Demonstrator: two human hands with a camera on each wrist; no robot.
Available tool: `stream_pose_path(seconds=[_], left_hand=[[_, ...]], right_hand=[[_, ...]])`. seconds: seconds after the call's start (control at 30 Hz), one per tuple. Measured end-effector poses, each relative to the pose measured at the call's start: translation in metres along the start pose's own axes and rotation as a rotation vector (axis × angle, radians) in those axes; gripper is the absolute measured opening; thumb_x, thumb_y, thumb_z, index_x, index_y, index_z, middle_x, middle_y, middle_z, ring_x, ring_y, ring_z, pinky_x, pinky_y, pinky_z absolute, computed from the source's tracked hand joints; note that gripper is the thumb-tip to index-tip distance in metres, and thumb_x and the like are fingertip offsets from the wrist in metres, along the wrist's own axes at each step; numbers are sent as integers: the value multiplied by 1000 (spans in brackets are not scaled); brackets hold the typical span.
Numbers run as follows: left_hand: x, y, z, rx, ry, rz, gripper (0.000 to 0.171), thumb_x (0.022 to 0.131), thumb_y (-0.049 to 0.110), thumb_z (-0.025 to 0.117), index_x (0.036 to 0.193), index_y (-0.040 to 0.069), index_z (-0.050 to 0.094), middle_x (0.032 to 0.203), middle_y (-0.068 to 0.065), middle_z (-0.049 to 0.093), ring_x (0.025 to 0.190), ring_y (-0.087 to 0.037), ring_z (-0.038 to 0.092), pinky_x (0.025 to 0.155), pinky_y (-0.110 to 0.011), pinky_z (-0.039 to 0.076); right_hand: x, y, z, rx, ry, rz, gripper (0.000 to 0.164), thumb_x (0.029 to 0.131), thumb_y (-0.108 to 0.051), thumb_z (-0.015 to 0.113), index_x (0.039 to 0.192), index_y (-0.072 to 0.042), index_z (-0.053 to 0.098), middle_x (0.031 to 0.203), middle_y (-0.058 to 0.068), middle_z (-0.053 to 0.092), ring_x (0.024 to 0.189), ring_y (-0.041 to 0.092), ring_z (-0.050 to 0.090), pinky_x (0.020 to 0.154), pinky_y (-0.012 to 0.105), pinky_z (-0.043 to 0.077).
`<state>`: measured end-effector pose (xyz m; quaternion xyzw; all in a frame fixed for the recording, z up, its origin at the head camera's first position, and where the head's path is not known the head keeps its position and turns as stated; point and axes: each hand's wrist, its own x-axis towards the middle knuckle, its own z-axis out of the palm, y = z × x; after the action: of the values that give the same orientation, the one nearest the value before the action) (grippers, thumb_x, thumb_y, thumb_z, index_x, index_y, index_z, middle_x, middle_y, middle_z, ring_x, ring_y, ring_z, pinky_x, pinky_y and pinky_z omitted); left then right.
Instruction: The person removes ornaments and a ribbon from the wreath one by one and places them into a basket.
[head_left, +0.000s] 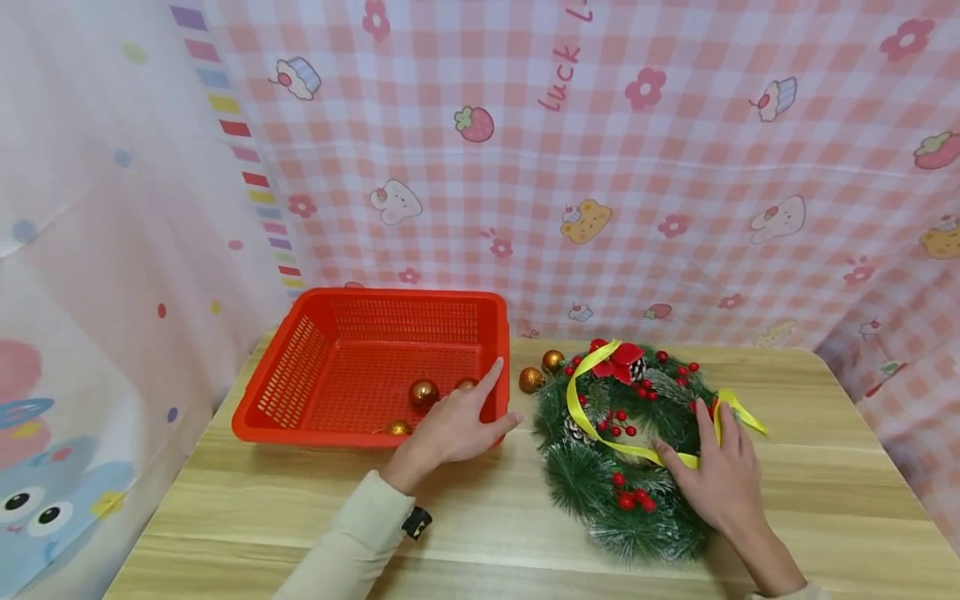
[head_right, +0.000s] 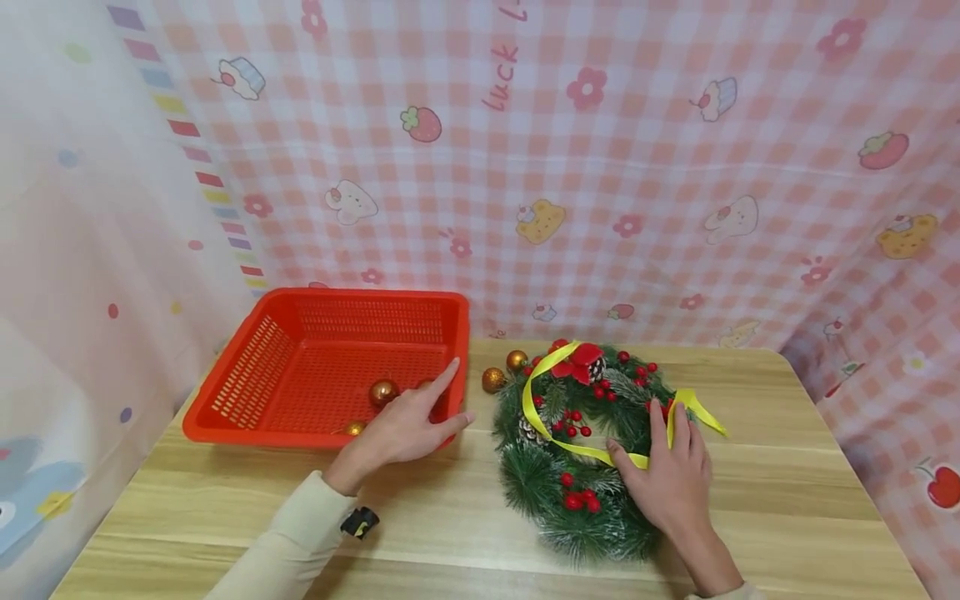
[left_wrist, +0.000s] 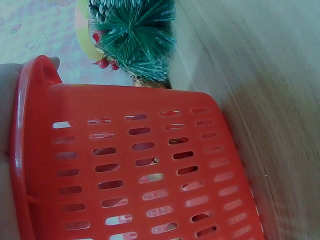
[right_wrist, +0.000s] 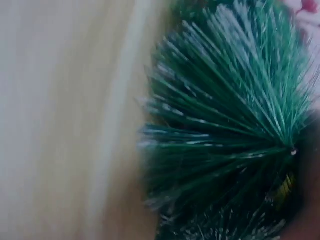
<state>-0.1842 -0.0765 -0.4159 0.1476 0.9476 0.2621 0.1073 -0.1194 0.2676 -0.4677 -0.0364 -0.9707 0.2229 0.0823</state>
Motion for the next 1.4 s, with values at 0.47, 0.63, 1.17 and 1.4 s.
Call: stream_pose_path(seconds=[0.47, 0.63, 1.17, 1.4], left_hand=[[0, 3, 4, -14, -3, -2, 85, 92, 63, 55, 160, 33, 12, 118, -14, 60, 82, -20, 56, 71, -36, 48], [-1, 4, 5, -15, -3, -3, 84, 92, 62, 55, 160, 33, 13, 119, -14, 59, 84, -21, 56, 70, -36, 48], [-2, 3, 3, -23, 2, 7, 85, 92, 62, 55, 160, 31, 14, 109, -11, 59, 77, -20, 55, 64, -33, 46], [-1, 2, 1, -8, 16, 1, 85, 92, 62, 55, 160, 31, 14, 119, -14, 60, 86, -22, 57, 71, -35, 48]], right_hand=[[37, 37, -20, 34, -139, -275, 90, 93, -44, 65, 158, -6, 17, 159, 31, 13, 137, 61, 16, 98, 78, 18], [45, 45, -24, 62, -156, -342, 89, 91, -41, 68, 158, -8, 18, 159, 28, 17, 138, 58, 18, 99, 78, 19], [-4, -3, -38, 173, -74, 110, 91, 98, -53, 53, 157, 2, 12, 154, 44, 1, 134, 69, 10, 98, 80, 16], [-23, -40, -19, 188, -93, 264, 98, 93, -60, 55, 159, -6, 6, 158, 36, -10, 141, 62, -1, 102, 80, 4]])
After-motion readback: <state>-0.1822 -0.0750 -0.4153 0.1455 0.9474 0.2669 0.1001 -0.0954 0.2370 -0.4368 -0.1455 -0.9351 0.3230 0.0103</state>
